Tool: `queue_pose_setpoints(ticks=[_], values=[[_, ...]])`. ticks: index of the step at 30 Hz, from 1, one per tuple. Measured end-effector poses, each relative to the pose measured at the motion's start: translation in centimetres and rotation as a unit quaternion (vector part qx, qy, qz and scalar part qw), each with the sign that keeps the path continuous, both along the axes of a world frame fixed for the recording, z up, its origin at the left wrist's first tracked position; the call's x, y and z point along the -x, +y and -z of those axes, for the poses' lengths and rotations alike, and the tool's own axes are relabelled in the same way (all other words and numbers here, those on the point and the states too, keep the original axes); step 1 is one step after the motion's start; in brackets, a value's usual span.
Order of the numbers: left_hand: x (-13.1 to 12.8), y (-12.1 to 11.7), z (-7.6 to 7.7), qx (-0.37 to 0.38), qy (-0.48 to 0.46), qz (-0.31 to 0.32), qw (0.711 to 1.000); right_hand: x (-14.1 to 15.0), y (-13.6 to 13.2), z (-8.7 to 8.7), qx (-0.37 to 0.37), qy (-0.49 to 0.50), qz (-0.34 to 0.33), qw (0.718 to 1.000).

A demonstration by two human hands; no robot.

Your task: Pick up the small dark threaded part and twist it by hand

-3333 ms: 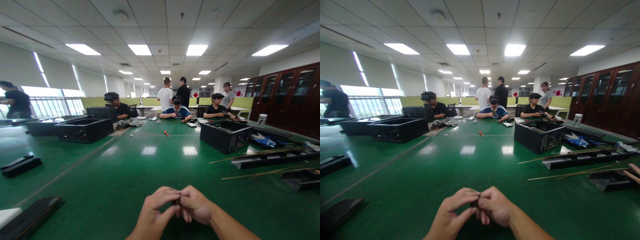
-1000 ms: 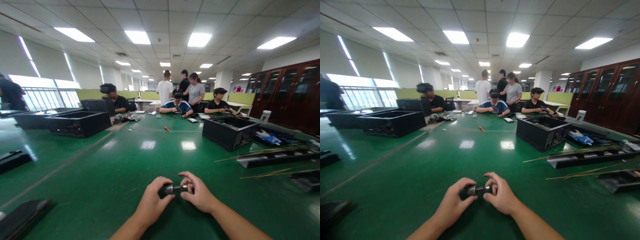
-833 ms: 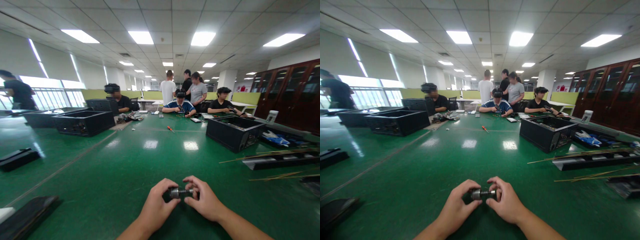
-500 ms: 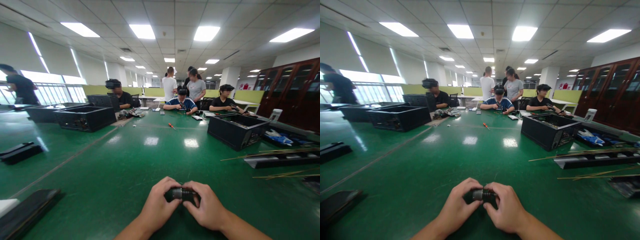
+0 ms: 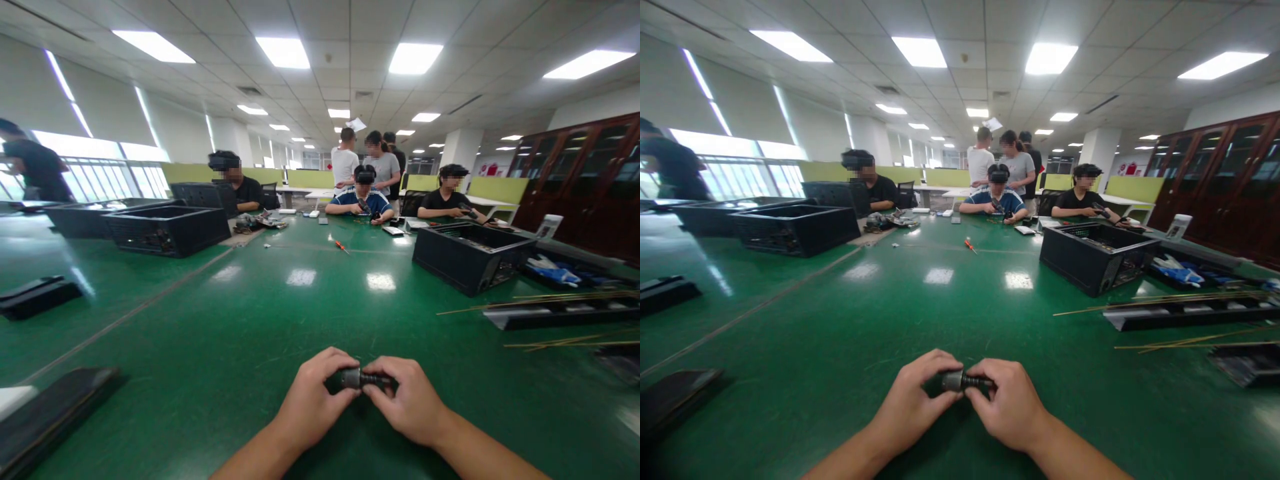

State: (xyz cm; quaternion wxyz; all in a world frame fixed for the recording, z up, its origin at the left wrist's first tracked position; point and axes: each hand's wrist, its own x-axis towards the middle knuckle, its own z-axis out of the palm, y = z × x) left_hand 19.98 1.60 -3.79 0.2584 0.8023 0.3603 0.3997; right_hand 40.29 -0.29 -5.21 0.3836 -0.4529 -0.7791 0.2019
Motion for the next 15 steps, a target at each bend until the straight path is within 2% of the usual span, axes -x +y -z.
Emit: queue_pose_setpoints(ticks=[15], values=[[0.28,-0.02,0.05,-0.010,-0.002,-0.004,1.000,-0.21,-0.18,-0.17,-0.014,-0.005,0.007,1.000]])
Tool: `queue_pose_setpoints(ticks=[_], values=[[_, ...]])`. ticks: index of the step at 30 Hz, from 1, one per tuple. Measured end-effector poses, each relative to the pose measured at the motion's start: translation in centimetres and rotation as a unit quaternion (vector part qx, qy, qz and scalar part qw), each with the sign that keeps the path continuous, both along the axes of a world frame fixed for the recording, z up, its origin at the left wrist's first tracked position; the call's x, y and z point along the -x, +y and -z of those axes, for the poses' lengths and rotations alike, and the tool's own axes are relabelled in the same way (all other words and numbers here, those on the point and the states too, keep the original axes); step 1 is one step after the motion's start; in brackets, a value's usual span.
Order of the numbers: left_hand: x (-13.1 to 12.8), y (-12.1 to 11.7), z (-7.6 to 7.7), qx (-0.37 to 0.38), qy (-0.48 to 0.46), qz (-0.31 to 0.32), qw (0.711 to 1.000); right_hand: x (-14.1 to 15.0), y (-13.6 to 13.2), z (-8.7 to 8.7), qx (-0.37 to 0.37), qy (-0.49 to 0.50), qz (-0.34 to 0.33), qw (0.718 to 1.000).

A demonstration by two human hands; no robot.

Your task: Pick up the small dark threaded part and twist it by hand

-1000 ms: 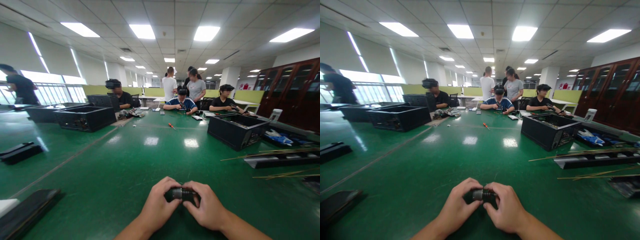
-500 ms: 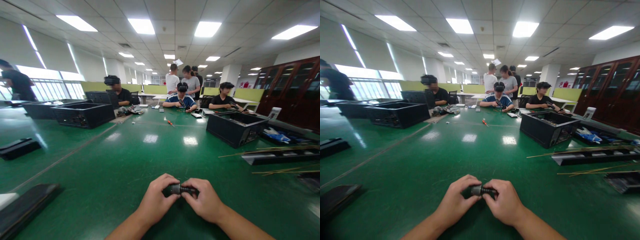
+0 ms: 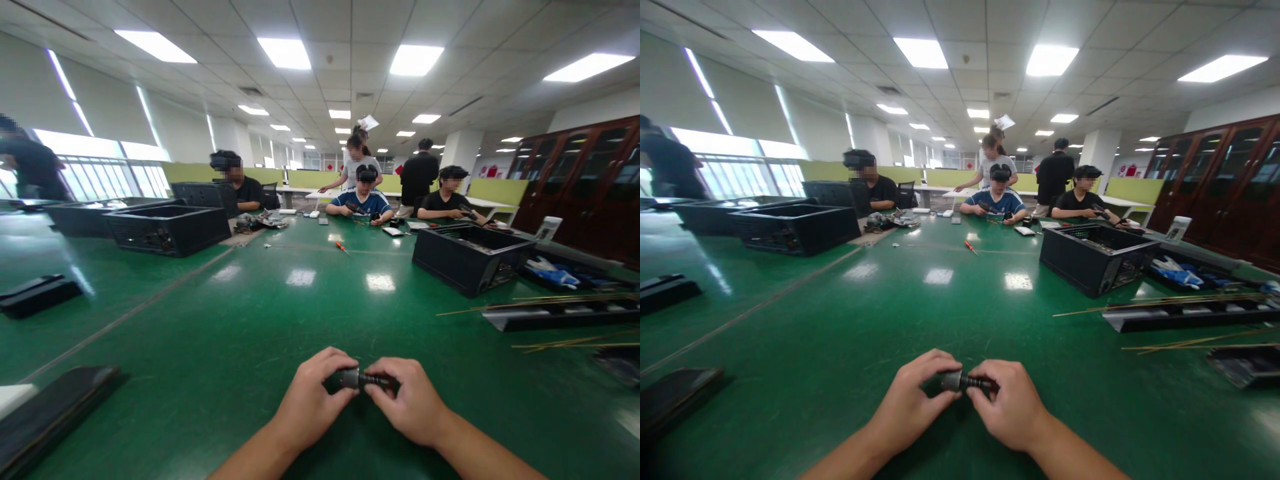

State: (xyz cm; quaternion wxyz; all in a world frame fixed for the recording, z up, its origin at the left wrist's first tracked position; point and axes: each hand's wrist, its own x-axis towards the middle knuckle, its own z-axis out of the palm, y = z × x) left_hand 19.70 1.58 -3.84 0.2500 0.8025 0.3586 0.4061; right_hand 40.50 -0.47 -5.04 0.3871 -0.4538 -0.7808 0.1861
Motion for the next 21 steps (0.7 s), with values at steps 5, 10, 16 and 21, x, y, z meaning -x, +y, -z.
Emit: queue_pose_setpoints(ticks=[5,10,16,21], values=[[0.05,-0.12,-0.07,-0.003,-0.001,0.003,1.000,-0.10,-0.09,0.00,0.002,-0.002,0.001,1.000],[0.09,-0.25,-0.17,-0.020,-0.006,0.001,1.000,-0.28,-0.14,-0.02,0.002,-0.002,-0.011,1.000],[0.09,-0.06,-0.27,-0.029,-0.007,0.000,1.000,-0.24,-0.17,-0.12,-0.004,0.006,-0.012,1.000],[0.18,-0.16,-0.38,-0.036,-0.006,-0.003,0.999,-0.34,-0.16,-0.18,-0.018,0.017,-0.012,1.000]])
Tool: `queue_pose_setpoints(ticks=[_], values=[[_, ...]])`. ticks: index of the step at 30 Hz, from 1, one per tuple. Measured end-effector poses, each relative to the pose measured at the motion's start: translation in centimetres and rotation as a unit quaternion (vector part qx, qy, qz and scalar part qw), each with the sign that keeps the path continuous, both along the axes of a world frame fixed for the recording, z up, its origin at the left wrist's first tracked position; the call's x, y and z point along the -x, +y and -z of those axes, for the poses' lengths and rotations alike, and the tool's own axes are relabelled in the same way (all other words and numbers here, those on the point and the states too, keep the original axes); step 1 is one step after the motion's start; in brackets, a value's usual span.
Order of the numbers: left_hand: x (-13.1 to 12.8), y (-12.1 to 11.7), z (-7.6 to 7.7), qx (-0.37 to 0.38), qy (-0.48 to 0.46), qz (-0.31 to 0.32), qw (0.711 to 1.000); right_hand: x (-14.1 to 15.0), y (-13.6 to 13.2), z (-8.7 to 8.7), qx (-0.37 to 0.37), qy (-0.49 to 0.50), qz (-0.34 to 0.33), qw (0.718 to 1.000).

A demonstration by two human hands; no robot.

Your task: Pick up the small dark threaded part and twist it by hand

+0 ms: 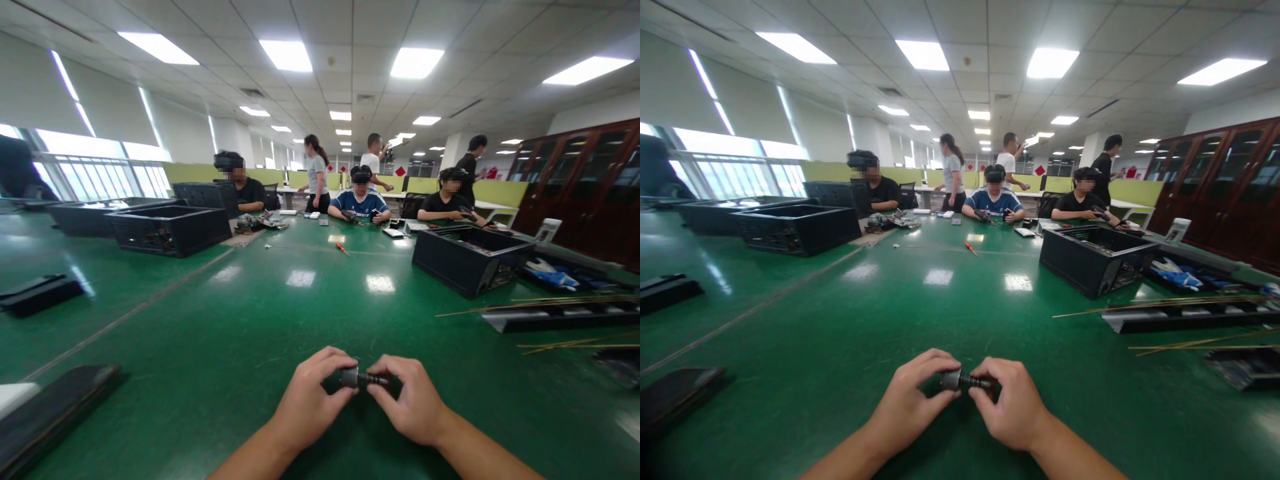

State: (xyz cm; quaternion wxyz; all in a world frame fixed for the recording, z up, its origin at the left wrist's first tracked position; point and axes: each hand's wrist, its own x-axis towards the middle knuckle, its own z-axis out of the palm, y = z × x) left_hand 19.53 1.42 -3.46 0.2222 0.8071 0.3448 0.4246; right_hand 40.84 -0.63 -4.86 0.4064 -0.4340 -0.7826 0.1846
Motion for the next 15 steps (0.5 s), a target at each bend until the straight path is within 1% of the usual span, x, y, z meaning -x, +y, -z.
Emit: queue_pose_setpoints(ticks=[10,15], values=[[0.10,0.05,-0.11,-0.020,-0.006,-0.008,1.000,-0.29,0.17,-0.02,-0.010,0.012,0.008,1.000],[0.17,0.14,-0.12,-0.016,-0.002,-0.009,1.000,-0.43,0.11,-0.09,-0.007,0.011,0.009,1.000]])
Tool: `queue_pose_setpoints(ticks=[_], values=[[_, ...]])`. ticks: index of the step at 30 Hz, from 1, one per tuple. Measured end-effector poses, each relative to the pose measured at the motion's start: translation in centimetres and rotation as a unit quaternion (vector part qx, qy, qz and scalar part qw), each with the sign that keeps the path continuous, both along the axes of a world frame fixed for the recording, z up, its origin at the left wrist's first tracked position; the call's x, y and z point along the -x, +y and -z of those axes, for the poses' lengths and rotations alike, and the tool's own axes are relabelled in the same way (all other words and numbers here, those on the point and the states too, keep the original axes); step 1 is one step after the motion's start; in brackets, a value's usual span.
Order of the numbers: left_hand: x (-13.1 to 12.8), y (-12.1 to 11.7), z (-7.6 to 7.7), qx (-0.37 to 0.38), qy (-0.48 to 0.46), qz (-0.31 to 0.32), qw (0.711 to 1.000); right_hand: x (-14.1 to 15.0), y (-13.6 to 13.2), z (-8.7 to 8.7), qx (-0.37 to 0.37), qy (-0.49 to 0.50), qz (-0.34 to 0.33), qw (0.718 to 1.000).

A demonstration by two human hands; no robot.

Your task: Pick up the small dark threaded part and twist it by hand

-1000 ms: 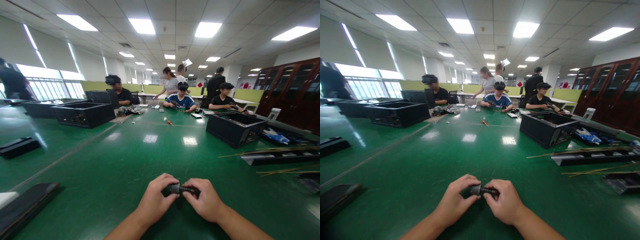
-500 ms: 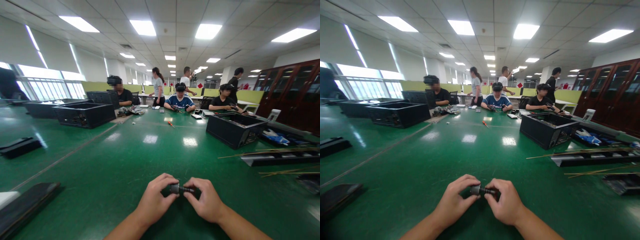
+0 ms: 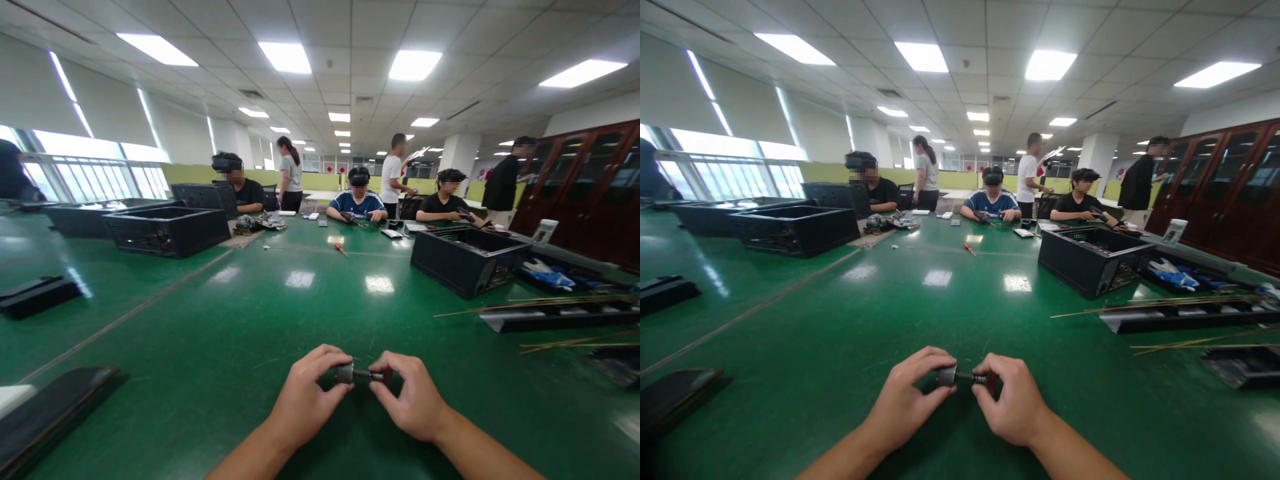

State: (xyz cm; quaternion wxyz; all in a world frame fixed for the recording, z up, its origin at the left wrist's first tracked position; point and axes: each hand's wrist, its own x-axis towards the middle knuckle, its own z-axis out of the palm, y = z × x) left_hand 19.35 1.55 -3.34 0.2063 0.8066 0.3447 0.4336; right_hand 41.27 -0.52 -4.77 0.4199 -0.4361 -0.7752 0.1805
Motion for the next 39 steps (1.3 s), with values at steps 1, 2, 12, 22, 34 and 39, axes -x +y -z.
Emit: queue_pose_setpoints(ticks=[1,2,12,22,34,39], values=[[0.02,0.01,0.03,0.001,0.002,-0.001,1.000,-0.03,0.01,-0.03,0.002,0.000,-0.002,1.000],[0.05,0.02,0.05,0.002,0.003,-0.004,1.000,-0.05,0.03,-0.06,0.004,0.000,-0.003,1.000],[0.07,0.06,-0.09,-0.012,-0.001,-0.014,1.000,-0.23,0.15,-0.22,0.005,-0.002,0.009,1.000],[0.25,0.11,-0.35,-0.019,-0.007,-0.020,1.000,-0.50,0.27,-0.32,0.002,-0.001,0.016,1.000],[0.38,0.32,-0.23,-0.029,-0.004,-0.033,0.999,-0.54,0.61,0.15,-0.020,0.008,0.028,0.999],[0.41,0.34,-0.27,-0.024,0.000,-0.036,0.999,-0.67,0.74,0.49,-0.026,0.002,0.036,0.999]])
